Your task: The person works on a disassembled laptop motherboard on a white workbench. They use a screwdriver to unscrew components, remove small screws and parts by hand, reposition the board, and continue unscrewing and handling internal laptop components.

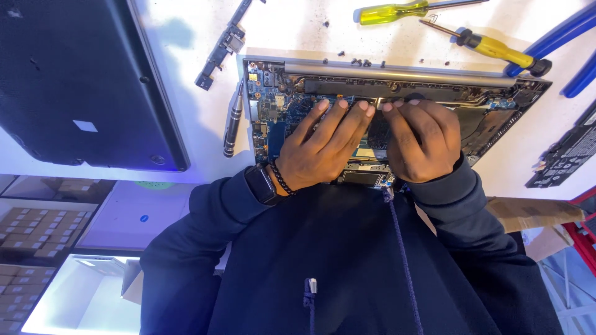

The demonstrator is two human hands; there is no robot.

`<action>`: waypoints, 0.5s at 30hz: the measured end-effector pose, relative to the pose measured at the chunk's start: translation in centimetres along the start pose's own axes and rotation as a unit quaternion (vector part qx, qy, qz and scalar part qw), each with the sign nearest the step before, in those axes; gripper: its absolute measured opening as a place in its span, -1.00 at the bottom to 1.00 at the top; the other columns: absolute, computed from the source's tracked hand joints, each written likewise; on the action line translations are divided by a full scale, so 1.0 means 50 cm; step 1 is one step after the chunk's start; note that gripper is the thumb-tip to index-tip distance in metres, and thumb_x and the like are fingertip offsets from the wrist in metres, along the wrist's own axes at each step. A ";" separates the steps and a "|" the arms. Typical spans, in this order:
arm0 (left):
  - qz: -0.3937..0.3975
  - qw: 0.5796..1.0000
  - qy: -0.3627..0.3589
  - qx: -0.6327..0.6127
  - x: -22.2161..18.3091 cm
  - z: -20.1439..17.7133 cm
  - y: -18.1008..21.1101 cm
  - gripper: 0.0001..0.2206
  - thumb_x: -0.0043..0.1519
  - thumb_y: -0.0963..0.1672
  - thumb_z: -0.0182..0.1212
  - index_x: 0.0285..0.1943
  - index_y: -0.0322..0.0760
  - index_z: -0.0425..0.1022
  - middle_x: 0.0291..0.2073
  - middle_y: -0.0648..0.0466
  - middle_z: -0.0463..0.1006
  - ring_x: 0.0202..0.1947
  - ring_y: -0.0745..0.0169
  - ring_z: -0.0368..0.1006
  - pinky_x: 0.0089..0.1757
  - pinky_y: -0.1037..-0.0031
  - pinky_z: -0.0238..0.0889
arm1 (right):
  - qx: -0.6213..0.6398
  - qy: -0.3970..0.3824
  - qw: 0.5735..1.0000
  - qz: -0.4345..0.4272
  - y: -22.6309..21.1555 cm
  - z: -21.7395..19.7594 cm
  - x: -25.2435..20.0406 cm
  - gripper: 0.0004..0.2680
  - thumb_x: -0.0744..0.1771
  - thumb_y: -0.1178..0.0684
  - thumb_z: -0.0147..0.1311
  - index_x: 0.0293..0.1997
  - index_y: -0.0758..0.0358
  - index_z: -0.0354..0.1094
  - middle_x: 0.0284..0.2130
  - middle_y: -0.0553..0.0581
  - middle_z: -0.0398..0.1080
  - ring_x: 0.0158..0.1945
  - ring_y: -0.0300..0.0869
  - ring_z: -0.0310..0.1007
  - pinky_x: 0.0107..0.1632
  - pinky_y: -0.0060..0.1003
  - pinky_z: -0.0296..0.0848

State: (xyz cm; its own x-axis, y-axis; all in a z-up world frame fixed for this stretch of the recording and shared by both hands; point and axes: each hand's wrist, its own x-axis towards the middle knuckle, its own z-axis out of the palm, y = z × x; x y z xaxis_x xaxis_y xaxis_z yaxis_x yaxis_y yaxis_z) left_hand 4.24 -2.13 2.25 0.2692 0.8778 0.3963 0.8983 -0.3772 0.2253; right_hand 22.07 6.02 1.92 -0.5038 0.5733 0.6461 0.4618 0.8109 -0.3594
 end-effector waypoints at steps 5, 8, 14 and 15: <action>0.008 1.000 -0.013 -0.003 -0.001 0.007 -0.007 -0.65 0.38 -0.17 -0.04 0.27 -0.30 0.57 0.30 -0.05 0.47 0.24 -0.02 0.44 0.26 0.09 0.31 | -0.020 -0.003 1.000 0.012 0.000 0.005 -0.007 -0.89 0.36 0.28 0.29 -0.36 0.36 0.70 -0.43 0.28 0.52 -0.35 0.05 0.47 -0.24 -0.12 0.51; 0.001 1.000 0.001 -0.001 -0.001 0.004 -0.005 -0.65 0.39 -0.16 -0.07 0.25 -0.29 0.58 0.26 -0.04 0.51 0.22 0.02 0.46 0.25 0.13 0.32 | -0.004 -0.011 1.000 0.017 -0.001 0.004 -0.002 -0.87 0.38 0.28 0.25 -0.33 0.39 0.70 -0.40 0.30 0.52 -0.34 0.07 0.48 -0.22 -0.10 0.51; 0.001 0.999 0.025 -0.033 0.010 -0.001 -0.009 -0.72 0.40 -0.18 0.03 0.18 -0.31 0.62 0.17 -0.09 0.57 0.15 0.01 0.51 0.21 0.20 0.37 | -0.007 -0.014 0.999 0.036 -0.006 0.001 -0.004 -0.85 0.39 0.30 0.21 -0.29 0.39 0.74 -0.41 0.27 0.52 -0.34 0.05 0.48 -0.21 -0.12 0.53; -0.004 0.999 0.027 -0.035 0.013 -0.004 -0.010 -0.74 0.38 -0.18 0.12 0.21 -0.28 0.59 0.11 -0.07 0.61 0.11 0.01 0.54 0.18 0.21 0.41 | -0.006 -0.016 0.999 0.043 -0.008 0.000 -0.006 -0.90 0.37 0.31 0.28 -0.30 0.40 0.73 -0.42 0.28 0.51 -0.33 0.06 0.49 -0.21 -0.12 0.52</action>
State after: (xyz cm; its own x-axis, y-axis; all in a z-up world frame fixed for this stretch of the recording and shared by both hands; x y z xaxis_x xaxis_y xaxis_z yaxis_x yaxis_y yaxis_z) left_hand 3.91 -1.43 2.56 0.2409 0.8640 0.4420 0.8735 -0.3915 0.2893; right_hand 22.05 5.54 1.88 -0.4839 0.6449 0.5916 0.5140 0.7566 -0.4042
